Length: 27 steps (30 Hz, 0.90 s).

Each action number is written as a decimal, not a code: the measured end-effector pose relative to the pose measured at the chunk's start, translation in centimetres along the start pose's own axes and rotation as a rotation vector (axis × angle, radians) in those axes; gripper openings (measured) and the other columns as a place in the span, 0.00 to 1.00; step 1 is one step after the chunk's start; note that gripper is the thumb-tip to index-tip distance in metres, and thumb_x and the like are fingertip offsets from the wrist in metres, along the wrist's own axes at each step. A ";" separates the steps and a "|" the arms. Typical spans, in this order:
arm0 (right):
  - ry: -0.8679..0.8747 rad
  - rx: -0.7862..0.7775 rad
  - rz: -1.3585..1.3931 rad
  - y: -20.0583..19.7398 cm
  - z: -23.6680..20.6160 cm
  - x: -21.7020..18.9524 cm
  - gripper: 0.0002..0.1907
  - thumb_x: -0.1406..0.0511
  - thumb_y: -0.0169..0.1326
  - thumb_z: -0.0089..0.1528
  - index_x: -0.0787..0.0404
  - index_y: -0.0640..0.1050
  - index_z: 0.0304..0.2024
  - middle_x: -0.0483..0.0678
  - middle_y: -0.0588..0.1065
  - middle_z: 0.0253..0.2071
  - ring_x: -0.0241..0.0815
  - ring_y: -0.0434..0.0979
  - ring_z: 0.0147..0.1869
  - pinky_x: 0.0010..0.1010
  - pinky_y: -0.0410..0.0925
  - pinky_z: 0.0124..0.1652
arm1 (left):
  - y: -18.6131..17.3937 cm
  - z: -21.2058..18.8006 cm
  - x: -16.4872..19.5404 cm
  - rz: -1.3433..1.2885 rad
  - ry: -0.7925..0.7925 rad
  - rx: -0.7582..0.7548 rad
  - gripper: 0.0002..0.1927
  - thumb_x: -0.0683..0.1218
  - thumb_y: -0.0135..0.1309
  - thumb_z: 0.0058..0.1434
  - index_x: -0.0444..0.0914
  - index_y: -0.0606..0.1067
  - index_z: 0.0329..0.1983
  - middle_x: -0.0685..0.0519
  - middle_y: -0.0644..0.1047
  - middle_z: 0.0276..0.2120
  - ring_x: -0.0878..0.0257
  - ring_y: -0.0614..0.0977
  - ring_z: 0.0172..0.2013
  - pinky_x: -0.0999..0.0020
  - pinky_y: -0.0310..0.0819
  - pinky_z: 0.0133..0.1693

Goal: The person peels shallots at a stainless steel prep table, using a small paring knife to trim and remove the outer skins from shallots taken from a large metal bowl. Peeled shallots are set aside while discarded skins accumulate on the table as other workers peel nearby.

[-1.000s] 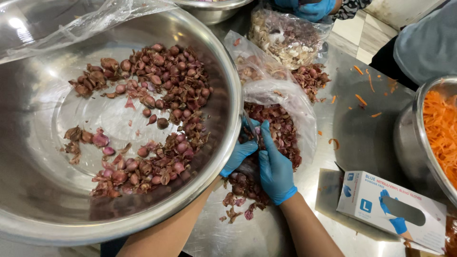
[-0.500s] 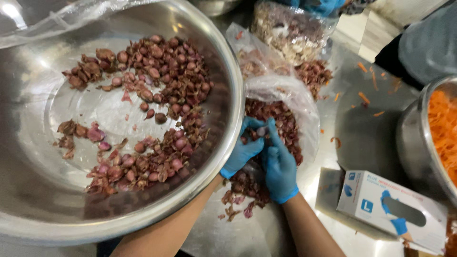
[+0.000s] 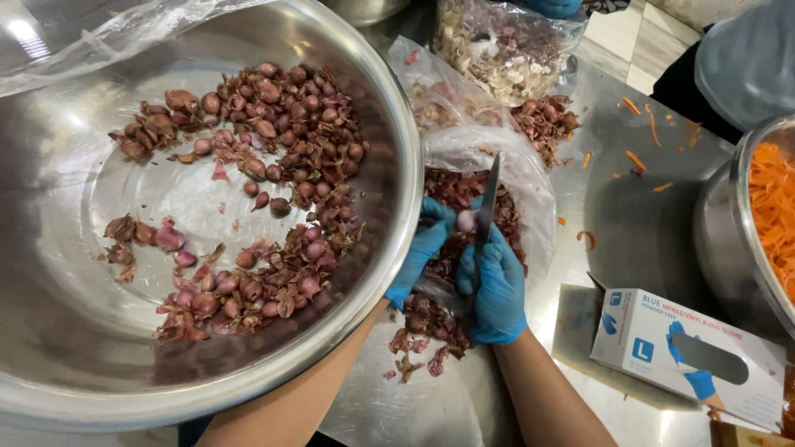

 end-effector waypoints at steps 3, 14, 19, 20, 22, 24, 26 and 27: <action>-0.022 -0.007 -0.076 -0.7 -0.2 0.8 0.26 0.56 0.43 0.72 0.61 0.66 0.69 0.39 0.67 0.30 0.29 0.61 0.26 0.19 0.58 0.25 | 0.6 0.1 0.3 -0.030 0.009 -0.044 0.15 0.42 0.63 0.62 0.39 0.76 0.51 0.56 0.79 0.43 0.68 0.79 0.44 0.72 0.75 0.48; -0.006 -0.018 0.028 -1.2 0.3 1.5 0.27 0.56 0.43 0.71 0.59 0.64 0.71 0.39 0.66 0.29 0.29 0.61 0.27 0.20 0.60 0.25 | 1.1 0.5 -0.3 -0.014 -0.185 -0.001 0.12 0.48 0.61 0.65 0.38 0.78 0.48 0.60 0.78 0.36 0.72 0.75 0.35 0.76 0.71 0.38; 0.024 -0.012 0.132 -1.2 0.8 1.2 0.26 0.57 0.43 0.72 0.60 0.64 0.70 0.40 0.65 0.29 0.30 0.60 0.25 0.20 0.59 0.24 | 1.3 0.5 0.5 -0.028 -0.249 -0.112 0.15 0.51 0.61 0.65 0.40 0.81 0.51 0.61 0.74 0.29 0.75 0.67 0.25 0.79 0.61 0.26; 0.045 0.004 0.142 -1.2 0.8 1.1 0.26 0.57 0.43 0.72 0.60 0.64 0.70 0.41 0.65 0.29 0.30 0.60 0.25 0.20 0.59 0.24 | 1.2 0.5 0.6 -0.030 -0.276 -0.088 0.14 0.51 0.61 0.65 0.41 0.80 0.50 0.61 0.75 0.29 0.75 0.67 0.25 0.79 0.62 0.26; 0.027 -0.023 0.125 -0.8 0.6 0.8 0.27 0.57 0.42 0.72 0.58 0.62 0.72 0.41 0.65 0.28 0.31 0.61 0.25 0.21 0.59 0.24 | 1.1 0.6 0.9 -0.031 -0.320 -0.042 0.14 0.52 0.61 0.64 0.41 0.79 0.49 0.61 0.77 0.30 0.74 0.68 0.24 0.79 0.63 0.25; 0.021 -0.057 0.087 -0.6 0.3 0.5 0.28 0.57 0.41 0.72 0.55 0.59 0.74 0.41 0.66 0.28 0.30 0.61 0.25 0.20 0.60 0.24 | 1.0 0.8 1.3 -0.031 -0.282 0.021 0.15 0.51 0.63 0.62 0.41 0.79 0.48 0.60 0.78 0.32 0.74 0.71 0.25 0.79 0.64 0.25; 0.024 -0.100 0.029 -0.4 0.0 0.2 0.30 0.56 0.39 0.71 0.50 0.56 0.75 0.41 0.66 0.27 0.29 0.61 0.25 0.20 0.60 0.24 | 0.9 0.7 1.5 -0.036 -0.261 0.054 0.15 0.51 0.64 0.61 0.40 0.78 0.47 0.60 0.79 0.33 0.73 0.73 0.27 0.78 0.66 0.27; 0.031 -0.111 -0.002 -0.4 0.0 0.2 0.30 0.57 0.39 0.72 0.51 0.56 0.76 0.41 0.66 0.27 0.29 0.62 0.26 0.19 0.59 0.25 | 0.9 0.7 1.5 -0.041 -0.259 0.057 0.14 0.51 0.64 0.62 0.40 0.78 0.46 0.59 0.79 0.34 0.73 0.74 0.29 0.77 0.67 0.28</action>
Point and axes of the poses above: each hand's wrist, its own z-axis towards the middle knuckle, its own y-axis out of the palm, x = y × z, the point moved 4 cm from there along z, towards the middle knuckle
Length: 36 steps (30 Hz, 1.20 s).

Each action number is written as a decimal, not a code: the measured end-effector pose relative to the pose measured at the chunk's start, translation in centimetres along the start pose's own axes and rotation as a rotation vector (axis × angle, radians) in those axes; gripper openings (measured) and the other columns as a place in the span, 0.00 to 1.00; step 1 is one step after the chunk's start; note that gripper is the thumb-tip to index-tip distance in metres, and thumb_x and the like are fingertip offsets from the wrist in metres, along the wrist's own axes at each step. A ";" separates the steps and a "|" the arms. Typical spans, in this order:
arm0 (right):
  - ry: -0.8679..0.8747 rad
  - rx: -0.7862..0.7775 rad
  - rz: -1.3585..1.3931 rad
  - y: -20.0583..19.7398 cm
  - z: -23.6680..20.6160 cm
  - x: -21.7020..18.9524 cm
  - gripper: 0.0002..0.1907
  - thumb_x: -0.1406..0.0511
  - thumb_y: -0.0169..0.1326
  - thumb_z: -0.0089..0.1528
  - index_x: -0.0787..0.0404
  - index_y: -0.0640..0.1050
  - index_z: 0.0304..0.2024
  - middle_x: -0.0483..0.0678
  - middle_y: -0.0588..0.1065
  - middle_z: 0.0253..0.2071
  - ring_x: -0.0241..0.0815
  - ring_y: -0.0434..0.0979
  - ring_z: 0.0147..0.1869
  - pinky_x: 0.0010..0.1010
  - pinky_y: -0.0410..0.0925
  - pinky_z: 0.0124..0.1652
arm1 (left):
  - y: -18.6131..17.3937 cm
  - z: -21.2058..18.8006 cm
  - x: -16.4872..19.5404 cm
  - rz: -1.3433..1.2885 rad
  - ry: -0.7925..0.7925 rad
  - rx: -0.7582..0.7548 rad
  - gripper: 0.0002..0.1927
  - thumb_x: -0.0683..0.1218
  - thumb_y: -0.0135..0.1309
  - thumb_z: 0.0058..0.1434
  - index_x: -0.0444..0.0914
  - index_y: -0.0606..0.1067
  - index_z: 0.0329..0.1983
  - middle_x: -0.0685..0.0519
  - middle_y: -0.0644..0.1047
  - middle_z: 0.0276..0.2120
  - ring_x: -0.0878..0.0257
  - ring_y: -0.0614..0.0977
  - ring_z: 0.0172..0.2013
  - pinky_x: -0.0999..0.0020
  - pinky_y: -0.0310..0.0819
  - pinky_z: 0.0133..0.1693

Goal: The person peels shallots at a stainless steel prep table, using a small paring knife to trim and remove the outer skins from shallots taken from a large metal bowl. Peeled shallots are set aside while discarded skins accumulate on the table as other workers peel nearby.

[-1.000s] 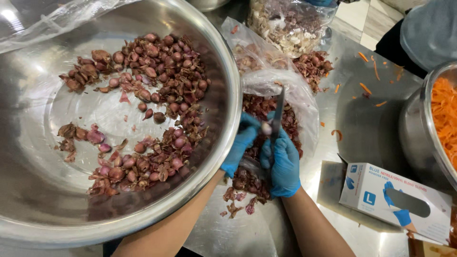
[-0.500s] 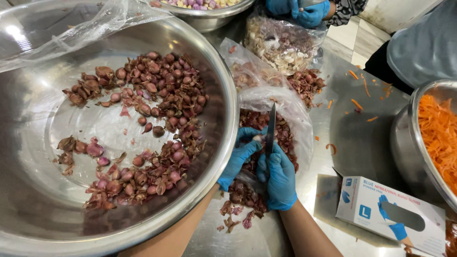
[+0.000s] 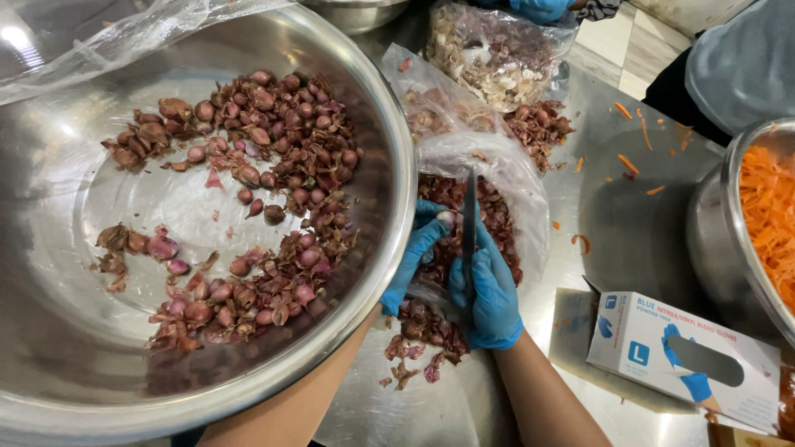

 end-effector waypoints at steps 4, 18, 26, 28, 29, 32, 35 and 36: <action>0.063 -0.010 -0.076 -0.3 0.0 0.3 0.30 0.57 0.40 0.72 0.55 0.58 0.76 0.40 0.66 0.27 0.29 0.61 0.27 0.19 0.58 0.26 | 0.1 -0.3 0.3 0.011 0.155 -0.044 0.14 0.52 0.63 0.63 0.40 0.78 0.46 0.57 0.81 0.38 0.69 0.81 0.41 0.73 0.77 0.44; 0.105 0.044 -0.042 -0.5 0.3 0.7 0.25 0.56 0.41 0.72 0.53 0.67 0.70 0.38 0.64 0.26 0.28 0.58 0.24 0.19 0.55 0.23 | -0.8 0.9 -1.7 0.081 0.127 -0.116 0.14 0.49 0.61 0.65 0.38 0.78 0.51 0.60 0.78 0.34 0.72 0.72 0.30 0.77 0.67 0.32; 0.062 0.052 0.128 -1.1 0.7 1.2 0.23 0.56 0.42 0.72 0.54 0.67 0.68 0.40 0.66 0.28 0.30 0.60 0.25 0.21 0.58 0.23 | -0.3 0.7 -2.3 0.000 0.000 -0.084 0.13 0.47 0.58 0.66 0.41 0.78 0.53 0.61 0.77 0.32 0.74 0.71 0.26 0.79 0.64 0.25; 0.061 0.064 0.080 -1.2 0.8 1.7 0.22 0.57 0.43 0.72 0.58 0.67 0.67 0.41 0.67 0.29 0.31 0.62 0.27 0.21 0.58 0.24 | -0.2 0.5 -2.7 0.009 0.025 -0.027 0.11 0.47 0.57 0.68 0.39 0.77 0.51 0.61 0.77 0.34 0.75 0.72 0.29 0.79 0.63 0.26; 0.064 0.072 0.056 -1.3 0.7 1.8 0.22 0.58 0.44 0.72 0.59 0.67 0.66 0.41 0.68 0.30 0.31 0.62 0.27 0.21 0.58 0.24 | -0.2 0.5 -2.7 0.032 0.048 -0.037 0.12 0.46 0.56 0.69 0.39 0.77 0.52 0.61 0.77 0.35 0.75 0.72 0.29 0.79 0.65 0.27; 0.075 0.095 0.033 -1.1 0.3 1.9 0.24 0.58 0.43 0.72 0.57 0.65 0.69 0.40 0.67 0.30 0.30 0.63 0.29 0.20 0.59 0.26 | -0.4 0.5 -2.7 0.074 0.138 -0.053 0.12 0.45 0.54 0.70 0.38 0.78 0.54 0.58 0.79 0.39 0.74 0.75 0.34 0.79 0.72 0.36; 0.056 0.070 0.008 -0.5 0.3 1.2 0.26 0.58 0.44 0.71 0.55 0.64 0.71 0.40 0.66 0.27 0.29 0.61 0.26 0.20 0.59 0.25 | -0.9 0.7 -2.5 0.079 0.146 -0.030 0.12 0.44 0.53 0.71 0.37 0.79 0.53 0.56 0.81 0.42 0.72 0.79 0.40 0.77 0.75 0.43; 0.063 0.049 0.000 -0.3 0.3 1.0 0.26 0.58 0.44 0.71 0.55 0.65 0.72 0.40 0.66 0.28 0.29 0.60 0.26 0.20 0.59 0.25 | -1.0 0.7 -2.8 0.085 0.049 -0.024 0.12 0.45 0.54 0.70 0.37 0.79 0.54 0.55 0.81 0.40 0.69 0.76 0.36 0.75 0.72 0.38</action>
Point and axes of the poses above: each hand's wrist, its own z-axis towards the middle knuckle, its own y-axis out of the palm, x = y × z, the point moved 4 cm from there along z, towards the middle knuckle
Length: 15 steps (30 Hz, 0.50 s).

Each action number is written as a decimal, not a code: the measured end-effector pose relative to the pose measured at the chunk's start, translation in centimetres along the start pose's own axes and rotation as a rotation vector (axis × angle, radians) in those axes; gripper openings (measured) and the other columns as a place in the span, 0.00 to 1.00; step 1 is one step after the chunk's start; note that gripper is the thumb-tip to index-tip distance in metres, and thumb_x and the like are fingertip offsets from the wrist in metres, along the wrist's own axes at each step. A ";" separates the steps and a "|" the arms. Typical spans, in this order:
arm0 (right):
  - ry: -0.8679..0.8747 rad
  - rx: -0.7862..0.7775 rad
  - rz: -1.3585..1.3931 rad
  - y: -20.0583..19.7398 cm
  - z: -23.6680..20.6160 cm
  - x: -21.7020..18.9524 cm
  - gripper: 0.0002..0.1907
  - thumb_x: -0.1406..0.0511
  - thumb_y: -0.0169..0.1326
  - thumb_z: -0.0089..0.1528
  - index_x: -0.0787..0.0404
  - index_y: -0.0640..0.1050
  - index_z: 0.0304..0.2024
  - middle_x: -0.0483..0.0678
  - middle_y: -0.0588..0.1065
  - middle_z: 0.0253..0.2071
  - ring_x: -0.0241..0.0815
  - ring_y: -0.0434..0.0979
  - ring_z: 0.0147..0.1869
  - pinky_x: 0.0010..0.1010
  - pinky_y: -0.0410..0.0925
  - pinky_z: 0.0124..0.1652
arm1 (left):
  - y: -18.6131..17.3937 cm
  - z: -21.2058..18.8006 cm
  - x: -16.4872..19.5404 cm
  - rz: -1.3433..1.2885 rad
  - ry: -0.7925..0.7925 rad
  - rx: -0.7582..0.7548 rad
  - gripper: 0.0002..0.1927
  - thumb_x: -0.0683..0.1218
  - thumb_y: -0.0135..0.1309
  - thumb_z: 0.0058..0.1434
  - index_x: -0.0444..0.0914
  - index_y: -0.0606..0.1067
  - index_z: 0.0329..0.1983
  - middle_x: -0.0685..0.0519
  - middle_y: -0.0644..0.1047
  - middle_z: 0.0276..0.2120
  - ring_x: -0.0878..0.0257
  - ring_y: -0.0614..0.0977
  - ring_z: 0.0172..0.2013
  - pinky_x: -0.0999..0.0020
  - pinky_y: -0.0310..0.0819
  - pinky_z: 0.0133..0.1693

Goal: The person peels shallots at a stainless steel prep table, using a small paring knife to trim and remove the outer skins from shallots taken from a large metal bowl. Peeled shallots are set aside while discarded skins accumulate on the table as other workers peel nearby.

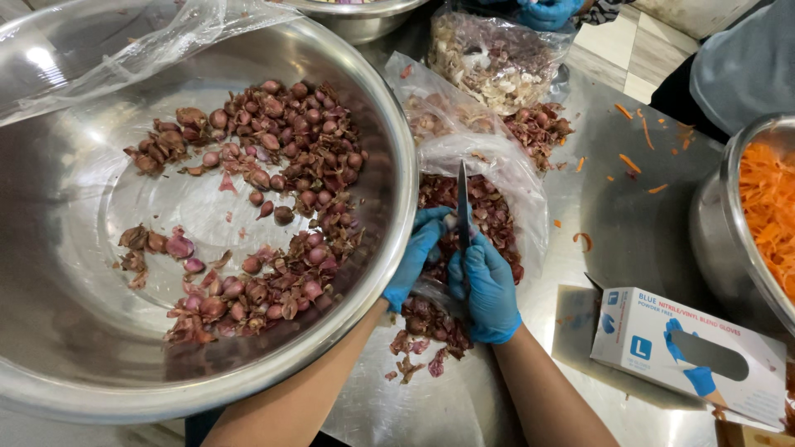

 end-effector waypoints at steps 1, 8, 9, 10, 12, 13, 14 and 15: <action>0.007 -0.019 -0.009 0.1 -0.1 -0.3 0.26 0.58 0.43 0.72 0.56 0.65 0.72 0.40 0.65 0.28 0.29 0.60 0.26 0.20 0.58 0.25 | 0.0 -0.1 -0.3 0.004 -0.098 -0.001 0.12 0.45 0.54 0.70 0.37 0.80 0.54 0.55 0.81 0.38 0.67 0.74 0.32 0.73 0.69 0.33; -0.001 -0.057 0.112 0.0 -0.3 -0.9 0.25 0.57 0.41 0.74 0.61 0.67 0.70 0.41 0.66 0.27 0.30 0.61 0.25 0.21 0.59 0.24 | 0.9 -0.4 1.2 -0.076 0.013 -0.161 0.16 0.49 0.60 0.67 0.35 0.79 0.52 0.54 0.82 0.42 0.70 0.81 0.41 0.75 0.76 0.45; -0.035 -0.047 0.167 -0.1 -0.2 -0.9 0.25 0.57 0.41 0.73 0.59 0.66 0.71 0.41 0.66 0.27 0.31 0.61 0.25 0.22 0.59 0.24 | 1.0 -0.4 1.5 -0.065 0.023 -0.138 0.16 0.50 0.61 0.67 0.35 0.79 0.51 0.54 0.82 0.41 0.70 0.80 0.40 0.75 0.75 0.43; -0.070 -0.039 0.222 -0.1 -0.1 -1.0 0.25 0.57 0.41 0.73 0.57 0.64 0.71 0.41 0.66 0.27 0.31 0.62 0.24 0.22 0.59 0.23 | 1.1 -0.4 1.9 -0.054 0.034 -0.115 0.16 0.50 0.62 0.67 0.34 0.79 0.50 0.54 0.81 0.40 0.70 0.79 0.39 0.74 0.75 0.41; -0.123 0.062 0.237 -0.4 0.0 -1.0 0.26 0.58 0.41 0.72 0.57 0.61 0.72 0.41 0.66 0.27 0.31 0.62 0.24 0.22 0.59 0.23 | 1.2 -0.6 2.6 -0.029 -0.023 -0.121 0.17 0.52 0.59 0.66 0.37 0.80 0.50 0.58 0.82 0.39 0.71 0.76 0.33 0.76 0.71 0.35; -0.144 0.149 0.197 -0.6 0.0 -0.9 0.27 0.58 0.41 0.73 0.58 0.60 0.73 0.41 0.67 0.28 0.31 0.62 0.24 0.22 0.59 0.23 | 1.2 -0.8 3.0 -0.016 -0.051 -0.122 0.17 0.53 0.58 0.65 0.38 0.80 0.50 0.61 0.83 0.39 0.72 0.74 0.30 0.77 0.69 0.31; -0.166 0.234 0.158 -0.7 0.1 -0.8 0.28 0.59 0.40 0.73 0.59 0.59 0.74 0.41 0.67 0.28 0.31 0.62 0.25 0.22 0.59 0.23 | 1.2 -0.9 3.5 -0.048 -0.067 -0.126 0.17 0.53 0.58 0.65 0.39 0.81 0.52 0.62 0.81 0.37 0.74 0.72 0.29 0.78 0.67 0.31; -0.215 0.210 0.067 -0.4 0.1 -1.0 0.29 0.58 0.40 0.73 0.56 0.56 0.76 0.41 0.67 0.27 0.30 0.62 0.23 0.21 0.58 0.22 | 1.1 -1.1 3.9 -0.081 -0.086 -0.131 0.18 0.53 0.59 0.65 0.40 0.81 0.53 0.63 0.79 0.35 0.75 0.70 0.29 0.79 0.64 0.30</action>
Point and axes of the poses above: each hand's wrist, its own z-axis towards the middle knuckle, its own y-axis out of the palm, x = y × z, the point moved 4 cm from there along z, towards the middle knuckle
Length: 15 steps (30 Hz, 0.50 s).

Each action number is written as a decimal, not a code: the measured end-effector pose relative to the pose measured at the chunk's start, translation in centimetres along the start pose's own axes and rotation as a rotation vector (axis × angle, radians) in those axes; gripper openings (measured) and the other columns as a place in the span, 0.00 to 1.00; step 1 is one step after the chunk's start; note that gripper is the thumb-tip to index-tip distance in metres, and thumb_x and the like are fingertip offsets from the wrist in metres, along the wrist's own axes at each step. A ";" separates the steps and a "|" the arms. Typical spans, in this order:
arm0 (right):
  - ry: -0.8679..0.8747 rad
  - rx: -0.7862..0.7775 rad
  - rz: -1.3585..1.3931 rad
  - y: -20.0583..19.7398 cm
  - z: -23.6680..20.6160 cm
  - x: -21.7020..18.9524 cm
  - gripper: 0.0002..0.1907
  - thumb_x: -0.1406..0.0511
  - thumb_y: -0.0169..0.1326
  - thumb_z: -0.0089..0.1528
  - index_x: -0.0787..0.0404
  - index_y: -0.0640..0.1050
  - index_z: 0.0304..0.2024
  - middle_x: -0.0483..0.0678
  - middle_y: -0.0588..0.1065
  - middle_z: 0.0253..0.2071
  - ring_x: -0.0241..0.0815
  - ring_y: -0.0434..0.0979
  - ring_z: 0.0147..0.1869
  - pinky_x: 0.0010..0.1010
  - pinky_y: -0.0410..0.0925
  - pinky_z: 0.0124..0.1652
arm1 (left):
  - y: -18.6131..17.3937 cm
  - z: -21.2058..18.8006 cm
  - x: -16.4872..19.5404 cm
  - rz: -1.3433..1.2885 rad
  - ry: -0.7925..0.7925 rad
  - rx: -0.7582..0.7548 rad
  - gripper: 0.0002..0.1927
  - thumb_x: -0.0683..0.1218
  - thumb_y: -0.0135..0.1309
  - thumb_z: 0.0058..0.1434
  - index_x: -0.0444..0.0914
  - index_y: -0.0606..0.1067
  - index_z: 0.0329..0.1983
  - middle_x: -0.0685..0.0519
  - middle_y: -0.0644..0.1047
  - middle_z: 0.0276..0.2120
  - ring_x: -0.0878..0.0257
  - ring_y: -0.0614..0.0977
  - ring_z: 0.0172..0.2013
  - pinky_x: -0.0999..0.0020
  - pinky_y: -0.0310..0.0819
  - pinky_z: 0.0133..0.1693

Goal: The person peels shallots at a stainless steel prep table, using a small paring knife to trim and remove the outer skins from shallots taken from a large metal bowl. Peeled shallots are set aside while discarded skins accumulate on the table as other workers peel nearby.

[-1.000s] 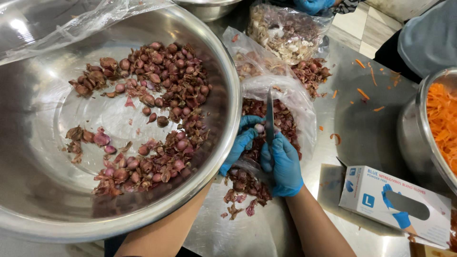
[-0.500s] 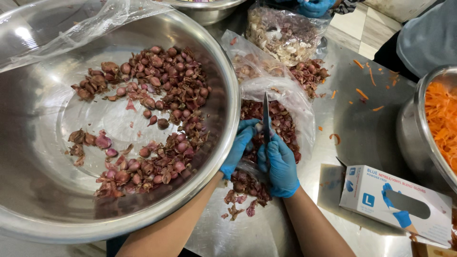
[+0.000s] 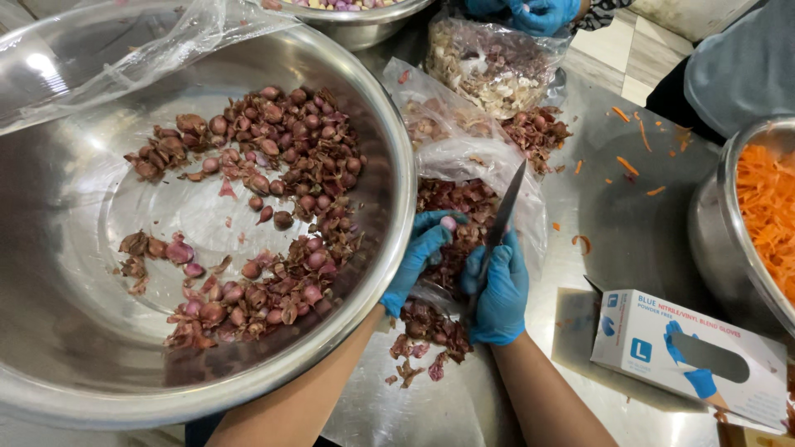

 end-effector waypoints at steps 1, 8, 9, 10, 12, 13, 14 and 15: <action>-0.055 -0.032 -0.084 0.2 -0.2 -0.2 0.31 0.58 0.39 0.73 0.53 0.52 0.77 0.42 0.67 0.25 0.30 0.61 0.21 0.21 0.58 0.21 | 0.1 -0.2 0.3 -0.035 -0.021 -0.005 0.18 0.53 0.59 0.65 0.40 0.81 0.54 0.64 0.77 0.34 0.76 0.68 0.28 0.81 0.62 0.29; -0.072 -0.228 -0.324 1.0 -1.4 -0.6 0.33 0.57 0.39 0.73 0.54 0.50 0.79 0.40 0.70 0.29 0.27 0.61 0.25 0.19 0.60 0.27 | 0.3 -0.3 0.5 -0.145 0.034 -0.061 0.16 0.50 0.62 0.64 0.40 0.80 0.53 0.62 0.79 0.35 0.74 0.71 0.26 0.80 0.65 0.27; -0.091 -0.227 -0.326 1.0 -1.4 -0.8 0.33 0.56 0.39 0.73 0.55 0.51 0.79 0.40 0.71 0.30 0.27 0.61 0.26 0.18 0.60 0.27 | 0.2 -0.1 0.2 -0.147 0.051 -0.052 0.16 0.49 0.62 0.64 0.40 0.80 0.52 0.61 0.79 0.35 0.73 0.71 0.26 0.79 0.66 0.27; -0.109 -0.225 -0.328 1.0 -1.4 -0.9 0.33 0.56 0.39 0.73 0.56 0.52 0.79 0.40 0.72 0.32 0.27 0.61 0.26 0.18 0.59 0.27 | 0.0 0.1 0.0 -0.149 0.068 -0.043 0.15 0.48 0.62 0.64 0.39 0.80 0.52 0.61 0.80 0.35 0.73 0.72 0.25 0.79 0.67 0.27; -0.130 -0.251 -0.329 1.1 -1.4 -1.0 0.34 0.56 0.40 0.73 0.57 0.52 0.79 0.39 0.72 0.33 0.26 0.61 0.27 0.17 0.59 0.28 | -0.2 0.4 -0.7 -0.170 0.061 -0.030 0.14 0.48 0.62 0.64 0.39 0.79 0.50 0.60 0.80 0.35 0.72 0.72 0.26 0.78 0.67 0.28; -0.134 -0.277 -0.328 1.1 -1.4 -1.1 0.34 0.55 0.40 0.73 0.57 0.52 0.79 0.39 0.71 0.33 0.26 0.61 0.28 0.17 0.58 0.29 | -0.3 0.4 -1.0 -0.181 0.057 -0.025 0.13 0.48 0.63 0.64 0.39 0.79 0.49 0.60 0.80 0.35 0.72 0.73 0.27 0.77 0.67 0.28; -0.138 -0.302 -0.327 1.1 -1.5 -1.1 0.34 0.55 0.40 0.74 0.57 0.51 0.80 0.38 0.71 0.32 0.26 0.61 0.29 0.17 0.58 0.29 | -0.4 0.4 -1.2 -0.163 0.076 -0.032 0.13 0.48 0.63 0.64 0.39 0.79 0.49 0.60 0.80 0.36 0.72 0.73 0.28 0.77 0.68 0.30; -0.156 -0.343 -0.330 1.1 -1.5 -1.2 0.34 0.56 0.40 0.74 0.58 0.51 0.80 0.38 0.70 0.32 0.26 0.60 0.29 0.18 0.58 0.30 | -0.4 0.3 -1.3 -0.144 0.094 -0.040 0.14 0.48 0.63 0.64 0.40 0.79 0.50 0.60 0.80 0.36 0.73 0.73 0.30 0.77 0.69 0.31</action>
Point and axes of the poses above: each hand's wrist, its own z-axis towards the middle knuckle, its own y-axis out of the palm, x = y × z, the point moved 4 cm from there along z, towards the middle knuckle
